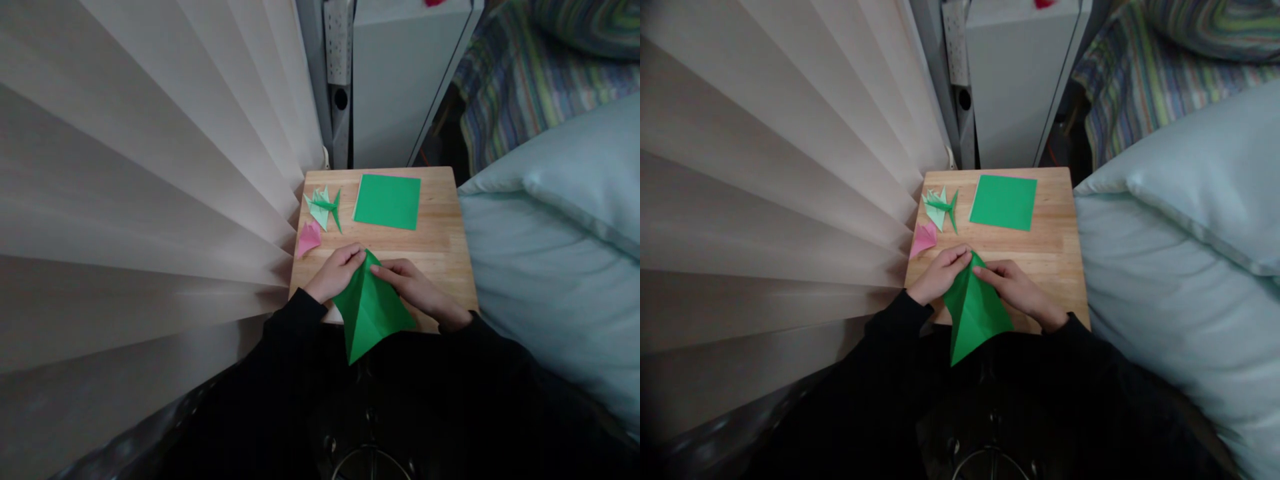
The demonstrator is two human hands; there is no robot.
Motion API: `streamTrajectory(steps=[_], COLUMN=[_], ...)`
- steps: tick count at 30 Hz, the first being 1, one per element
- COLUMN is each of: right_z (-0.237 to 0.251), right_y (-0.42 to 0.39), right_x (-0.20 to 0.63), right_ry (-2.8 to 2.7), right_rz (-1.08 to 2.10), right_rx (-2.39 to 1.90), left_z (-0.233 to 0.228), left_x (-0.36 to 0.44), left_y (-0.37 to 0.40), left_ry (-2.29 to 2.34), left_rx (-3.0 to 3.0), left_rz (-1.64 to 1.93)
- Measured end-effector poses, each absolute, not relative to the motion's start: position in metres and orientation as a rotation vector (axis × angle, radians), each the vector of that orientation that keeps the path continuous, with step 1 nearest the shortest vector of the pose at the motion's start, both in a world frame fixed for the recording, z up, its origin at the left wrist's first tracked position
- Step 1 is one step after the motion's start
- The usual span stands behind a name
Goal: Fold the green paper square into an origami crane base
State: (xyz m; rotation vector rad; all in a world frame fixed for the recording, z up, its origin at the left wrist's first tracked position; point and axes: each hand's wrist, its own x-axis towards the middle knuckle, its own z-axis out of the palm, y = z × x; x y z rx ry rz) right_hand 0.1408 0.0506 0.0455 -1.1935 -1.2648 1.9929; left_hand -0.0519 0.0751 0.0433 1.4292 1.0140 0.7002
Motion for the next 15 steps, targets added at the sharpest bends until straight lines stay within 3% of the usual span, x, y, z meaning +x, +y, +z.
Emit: streamTrajectory(steps=[15], right_z=[0.0444], right_y=[0.0491], right_x=[0.1438], right_ry=[-1.508], right_rz=[1.874], right_rx=[-1.216], left_z=[0.0441], left_x=[-0.0439], left_y=[0.0729], left_ry=[1.084], left_rx=[1.419], left_rz=[0.740])
